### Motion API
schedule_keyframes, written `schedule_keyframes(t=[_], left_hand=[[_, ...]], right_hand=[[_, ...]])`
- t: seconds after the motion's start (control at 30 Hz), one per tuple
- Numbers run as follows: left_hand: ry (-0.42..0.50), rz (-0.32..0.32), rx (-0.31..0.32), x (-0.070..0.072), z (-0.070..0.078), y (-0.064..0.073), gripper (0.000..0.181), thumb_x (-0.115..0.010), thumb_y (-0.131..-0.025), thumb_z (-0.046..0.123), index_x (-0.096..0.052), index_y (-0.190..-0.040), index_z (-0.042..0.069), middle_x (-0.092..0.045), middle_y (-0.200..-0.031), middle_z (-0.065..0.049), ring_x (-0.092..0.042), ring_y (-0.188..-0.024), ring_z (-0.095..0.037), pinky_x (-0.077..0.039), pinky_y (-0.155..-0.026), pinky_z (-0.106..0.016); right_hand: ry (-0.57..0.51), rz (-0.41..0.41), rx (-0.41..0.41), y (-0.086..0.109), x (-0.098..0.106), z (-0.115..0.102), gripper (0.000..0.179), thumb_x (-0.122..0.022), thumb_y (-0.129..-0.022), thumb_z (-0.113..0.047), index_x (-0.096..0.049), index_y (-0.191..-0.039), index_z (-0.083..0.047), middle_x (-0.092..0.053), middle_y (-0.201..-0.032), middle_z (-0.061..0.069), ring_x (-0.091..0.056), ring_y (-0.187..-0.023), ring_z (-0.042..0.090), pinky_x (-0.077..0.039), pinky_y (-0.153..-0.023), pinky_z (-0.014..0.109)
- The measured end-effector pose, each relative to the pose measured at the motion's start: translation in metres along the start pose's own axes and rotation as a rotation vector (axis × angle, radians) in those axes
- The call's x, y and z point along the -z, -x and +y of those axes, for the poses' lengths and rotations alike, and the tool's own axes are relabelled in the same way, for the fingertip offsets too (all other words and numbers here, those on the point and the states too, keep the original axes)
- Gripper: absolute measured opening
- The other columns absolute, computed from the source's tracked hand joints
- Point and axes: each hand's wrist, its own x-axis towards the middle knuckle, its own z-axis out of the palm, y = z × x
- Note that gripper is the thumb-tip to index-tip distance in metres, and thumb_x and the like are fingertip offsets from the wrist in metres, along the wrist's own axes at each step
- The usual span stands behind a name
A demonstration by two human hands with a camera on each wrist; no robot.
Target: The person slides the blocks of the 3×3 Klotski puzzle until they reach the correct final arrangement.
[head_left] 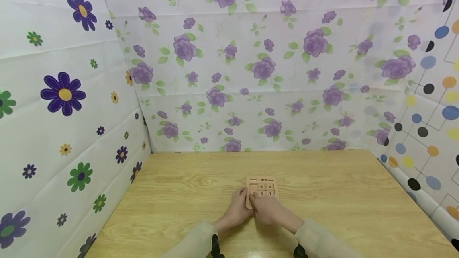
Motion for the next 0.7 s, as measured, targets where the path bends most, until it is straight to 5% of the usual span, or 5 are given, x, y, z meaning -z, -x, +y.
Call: schedule_keyframes(t=[0.1,0.23,0.57,0.7], left_hand=[[0.007,-0.011,0.010,0.0003,-0.0011,-0.0005,0.088,-0.079,-0.080,0.022,-0.030,-0.143,-0.015,-0.033,-0.148,-0.031,-0.029,-0.139,-0.045,-0.036,-0.112,-0.053],[0.015,-0.021,0.012,0.0014,-0.0023,0.0000,0.090,-0.079,-0.081,0.028,-0.030,-0.144,-0.014,-0.032,-0.148,-0.030,-0.029,-0.139,-0.044,-0.037,-0.111,-0.053],[0.019,-0.010,-0.010,-0.0005,-0.0039,0.0012,0.092,-0.079,-0.080,0.032,-0.031,-0.144,-0.013,-0.035,-0.147,-0.029,-0.032,-0.137,-0.042,-0.038,-0.110,-0.054],[0.044,-0.012,-0.022,-0.0004,-0.0044,0.0008,0.093,-0.080,-0.079,0.029,-0.030,-0.145,-0.012,-0.034,-0.147,-0.029,-0.031,-0.136,-0.042,-0.036,-0.111,-0.054]], right_hand=[[-0.043,-0.011,-0.011,0.0003,-0.0007,0.0016,0.051,-0.053,-0.095,-0.018,-0.045,-0.142,0.001,-0.048,-0.144,0.022,-0.064,-0.078,0.022,-0.055,-0.065,0.032],[-0.133,-0.001,-0.026,0.0020,-0.0013,0.0025,0.053,-0.050,-0.096,-0.015,-0.038,-0.146,0.002,-0.041,-0.148,0.025,-0.033,-0.046,0.011,-0.031,-0.042,0.023],[-0.170,0.094,-0.069,0.0002,-0.0082,0.0056,0.052,-0.044,-0.098,-0.012,-0.035,-0.146,0.007,-0.037,-0.150,0.027,-0.027,-0.041,0.008,-0.025,-0.038,0.021],[-0.149,0.119,-0.135,-0.0036,-0.0096,0.0095,0.053,-0.044,-0.097,-0.014,-0.036,-0.144,0.009,-0.040,-0.148,0.028,-0.035,-0.045,0.010,-0.035,-0.041,0.024]])
